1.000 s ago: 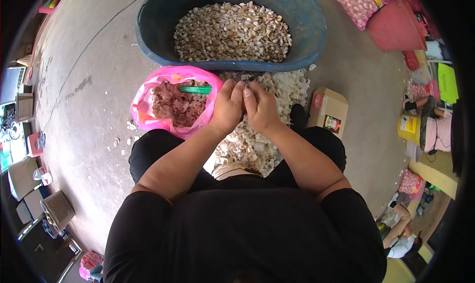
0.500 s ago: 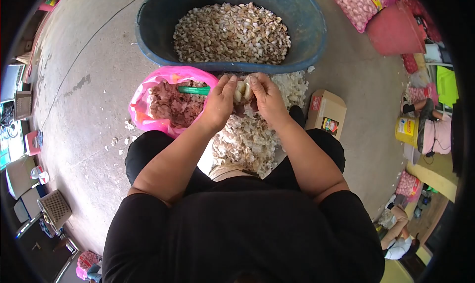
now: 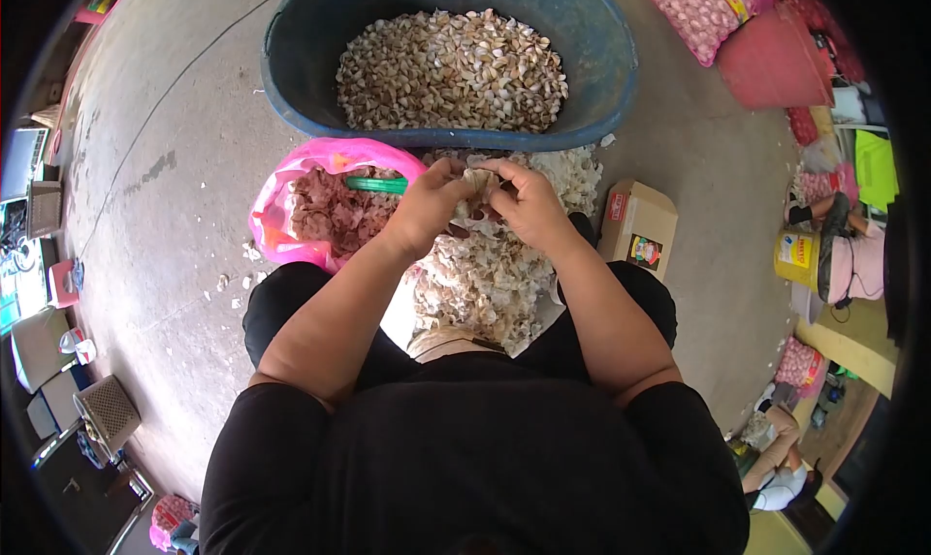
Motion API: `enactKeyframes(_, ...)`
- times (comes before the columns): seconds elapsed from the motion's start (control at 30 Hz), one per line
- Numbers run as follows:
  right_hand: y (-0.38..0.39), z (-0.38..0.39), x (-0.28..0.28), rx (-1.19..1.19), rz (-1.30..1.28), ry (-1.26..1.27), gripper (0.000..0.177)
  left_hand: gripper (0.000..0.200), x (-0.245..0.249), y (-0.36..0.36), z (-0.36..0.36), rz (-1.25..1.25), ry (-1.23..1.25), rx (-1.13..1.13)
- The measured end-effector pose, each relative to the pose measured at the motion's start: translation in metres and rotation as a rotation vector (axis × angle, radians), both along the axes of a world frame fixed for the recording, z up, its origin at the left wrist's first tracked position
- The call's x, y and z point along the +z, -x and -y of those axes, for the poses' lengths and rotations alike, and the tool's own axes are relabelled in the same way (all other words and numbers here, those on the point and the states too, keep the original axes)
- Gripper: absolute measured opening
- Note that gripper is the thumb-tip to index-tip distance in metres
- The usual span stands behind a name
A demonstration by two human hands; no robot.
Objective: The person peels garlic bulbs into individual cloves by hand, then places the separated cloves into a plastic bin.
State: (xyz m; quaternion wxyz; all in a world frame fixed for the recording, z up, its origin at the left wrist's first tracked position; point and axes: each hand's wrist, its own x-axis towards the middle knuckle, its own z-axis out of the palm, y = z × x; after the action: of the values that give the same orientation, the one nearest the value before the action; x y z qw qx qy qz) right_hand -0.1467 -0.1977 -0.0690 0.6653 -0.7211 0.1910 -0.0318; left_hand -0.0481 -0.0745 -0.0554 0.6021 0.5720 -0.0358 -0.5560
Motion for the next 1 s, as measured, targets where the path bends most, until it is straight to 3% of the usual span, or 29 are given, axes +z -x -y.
enactKeyframes(0.1, 0.001, -0.002, 0.009, -0.017, 0.004, 0.003, 0.027, 0.03, -0.006, 0.002, -0.001, 0.217, 0.025, -0.09)
enactKeyframes(0.2, 0.002, 0.003, 0.001, -0.071, -0.046, -0.036, 0.024, 0.028, 0.007, 0.002, -0.002, 0.159, -0.055, -0.085)
enactKeyframes(0.3, 0.006, 0.002, 0.003, -0.139, -0.066, -0.283, 0.018, 0.029, -0.008, 0.002, -0.005, 0.131, 0.03, 0.025)
enactKeyframes(0.43, 0.01, 0.009, 0.006, -0.179, -0.106, -0.565, 0.017, 0.031, -0.009, 0.001, -0.006, 0.12, 0.012, -0.01)
enactKeyframes(0.8, 0.005, 0.006, 0.01, -0.17, -0.084, -0.56, 0.009, 0.031, 0.004, -0.001, -0.004, 0.298, 0.003, -0.117)
enactKeyframes(1.0, 0.006, 0.003, 0.013, -0.22, -0.038, -0.56, 0.009, 0.028, 0.002, 0.003, -0.007, 0.353, 0.143, -0.081)
